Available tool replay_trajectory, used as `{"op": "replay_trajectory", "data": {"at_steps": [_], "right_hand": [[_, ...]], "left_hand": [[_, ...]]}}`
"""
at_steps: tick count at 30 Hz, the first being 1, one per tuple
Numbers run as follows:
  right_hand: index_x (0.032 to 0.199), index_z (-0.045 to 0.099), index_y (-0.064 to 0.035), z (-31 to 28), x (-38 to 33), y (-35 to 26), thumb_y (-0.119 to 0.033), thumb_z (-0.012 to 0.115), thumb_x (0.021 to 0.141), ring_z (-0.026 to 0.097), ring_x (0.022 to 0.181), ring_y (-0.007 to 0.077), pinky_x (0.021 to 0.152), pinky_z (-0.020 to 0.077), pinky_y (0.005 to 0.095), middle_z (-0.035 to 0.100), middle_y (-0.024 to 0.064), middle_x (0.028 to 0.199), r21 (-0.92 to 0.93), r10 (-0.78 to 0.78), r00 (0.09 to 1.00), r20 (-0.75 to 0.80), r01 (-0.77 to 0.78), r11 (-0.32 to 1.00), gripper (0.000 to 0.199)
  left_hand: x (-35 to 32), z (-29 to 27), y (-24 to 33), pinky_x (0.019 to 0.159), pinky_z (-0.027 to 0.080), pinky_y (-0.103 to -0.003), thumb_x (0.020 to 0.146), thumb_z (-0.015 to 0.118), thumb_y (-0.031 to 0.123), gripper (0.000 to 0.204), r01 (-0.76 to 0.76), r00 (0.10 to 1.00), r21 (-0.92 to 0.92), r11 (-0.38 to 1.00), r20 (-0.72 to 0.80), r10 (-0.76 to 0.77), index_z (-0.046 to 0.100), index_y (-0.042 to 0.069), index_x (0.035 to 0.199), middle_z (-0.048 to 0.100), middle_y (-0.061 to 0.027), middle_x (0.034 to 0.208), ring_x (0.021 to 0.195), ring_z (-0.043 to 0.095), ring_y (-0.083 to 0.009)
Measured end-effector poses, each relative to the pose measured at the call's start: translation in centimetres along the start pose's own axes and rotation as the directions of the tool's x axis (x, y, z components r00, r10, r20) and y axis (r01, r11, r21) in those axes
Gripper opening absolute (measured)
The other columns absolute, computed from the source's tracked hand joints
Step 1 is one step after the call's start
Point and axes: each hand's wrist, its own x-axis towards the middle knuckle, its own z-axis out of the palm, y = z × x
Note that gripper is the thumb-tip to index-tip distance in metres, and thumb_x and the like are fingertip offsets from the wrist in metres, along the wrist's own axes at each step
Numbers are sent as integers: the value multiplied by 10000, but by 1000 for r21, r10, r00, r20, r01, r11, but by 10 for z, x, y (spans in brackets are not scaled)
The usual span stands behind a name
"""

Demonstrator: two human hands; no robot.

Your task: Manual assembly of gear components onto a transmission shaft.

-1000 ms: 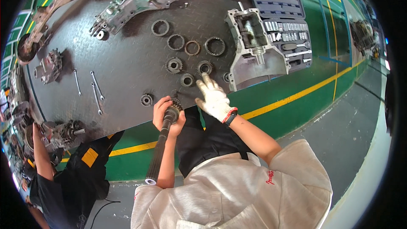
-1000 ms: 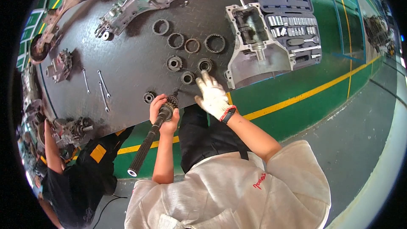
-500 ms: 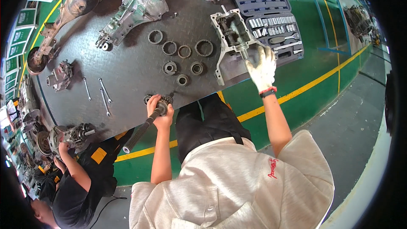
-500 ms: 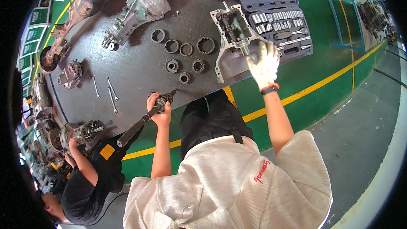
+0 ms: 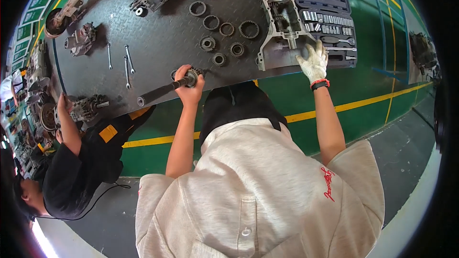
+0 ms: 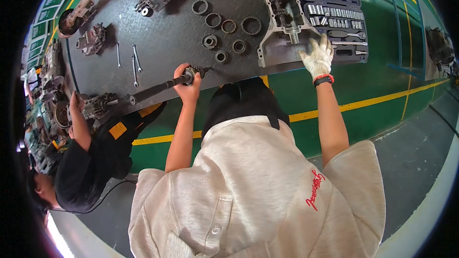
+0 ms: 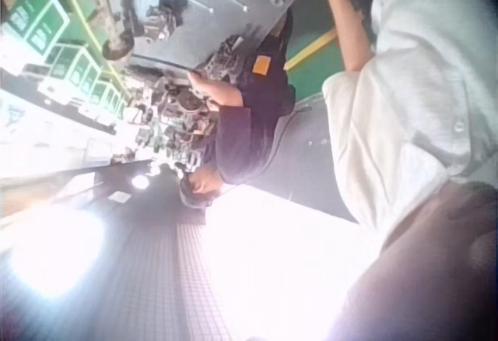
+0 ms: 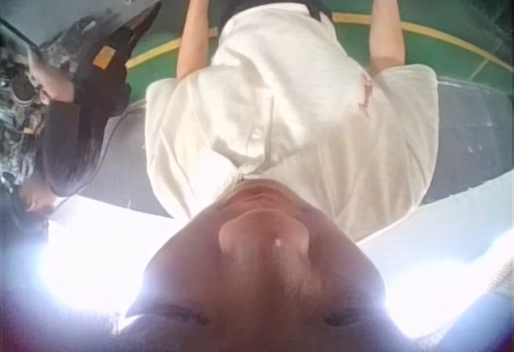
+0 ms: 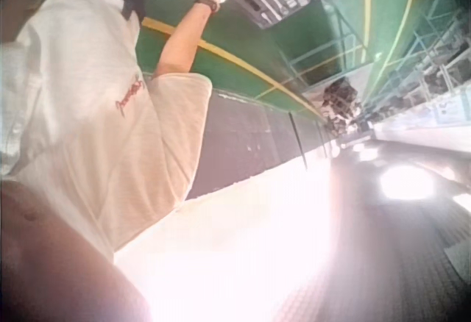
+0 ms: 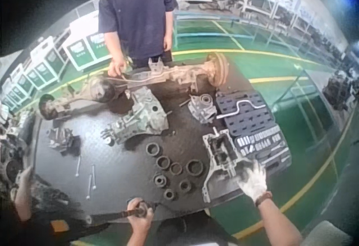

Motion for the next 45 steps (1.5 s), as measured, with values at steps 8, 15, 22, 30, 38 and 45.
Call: {"op": "replay_trajectory", "data": {"at_steps": [8, 15, 22, 30, 38, 45], "right_hand": [[1419, 682, -92, -69, -48, -90, -352, 844, 872, 556, 1435, 389, 1162, 500, 479, 553, 208, 1577, 420, -194, 863, -466, 409, 810, 627], [1568, 529, -31, -39, -102, -250, -404, 872, 877, 587, 1434, 358, 1182, 492, 429, 575, 240, 1570, 966, -641, 741, 200, -38, 257, 857], [1587, 490, -55, -33, -100, -280, -390, 888, 802, 531, 1461, 376, 1246, 422, 438, 551, 216, 1564, 927, -802, 558, 215, 142, 347, 942], [1528, 546, -95, -42, -136, -308, -461, 968, 741, 613, 1312, 447, 1070, 557, 498, 550, 255, 1445, 668, -647, 760, 62, 450, 592, 965], [1429, 611, -1, -24, -123, -312, -141, 935, 833, 686, 1180, 235, 1033, 572, 385, 705, 137, 1290, 813, -560, 820, 117, 245, 528, 692], [1427, 613, 6, -34, -129, -311, -35, 893, 867, 672, 1183, 207, 1046, 570, 367, 701, 117, 1295, 824, -551, 821, 149, 205, 528, 628]], "left_hand": [[-12, -5, 4, 1018, 528, -415, 750, 805, 52, 492, -41, 999, 51, 998, -16, 42, 682, -5, 1223, 688, -146, 1182, 1073, 675, -284], [-16, 7, 11, 1043, 521, -452, 713, 863, 79, 563, 24, 999, 50, 998, 21, -25, 678, 33, 1243, 685, -160, 1226, 1135, 673, -351], [-30, 5, 21, 1114, 482, -393, 754, 948, 139, 959, 192, 981, -140, 971, 38, -188, 435, 55, 1561, 627, -130, 1347, 1227, 625, -264], [-35, 2, 15, 1165, 476, -416, 704, 999, 274, 1100, 166, 984, -269, 949, 113, -140, 413, 41, 1605, 600, -193, 1458, 1354, 615, -330], [-11, -23, 1, 1158, 494, -431, 689, 990, 260, 1148, 369, 904, -431, 824, 370, -212, 398, 129, 1664, 622, -196, 1471, 1351, 634, -353], [-8, 3, -37, 991, 558, -475, 708, 959, 264, 675, 124, 935, -293, 948, 355, -13, 683, 52, 1287, 736, -168, 1217, 1161, 697, -403]]}}
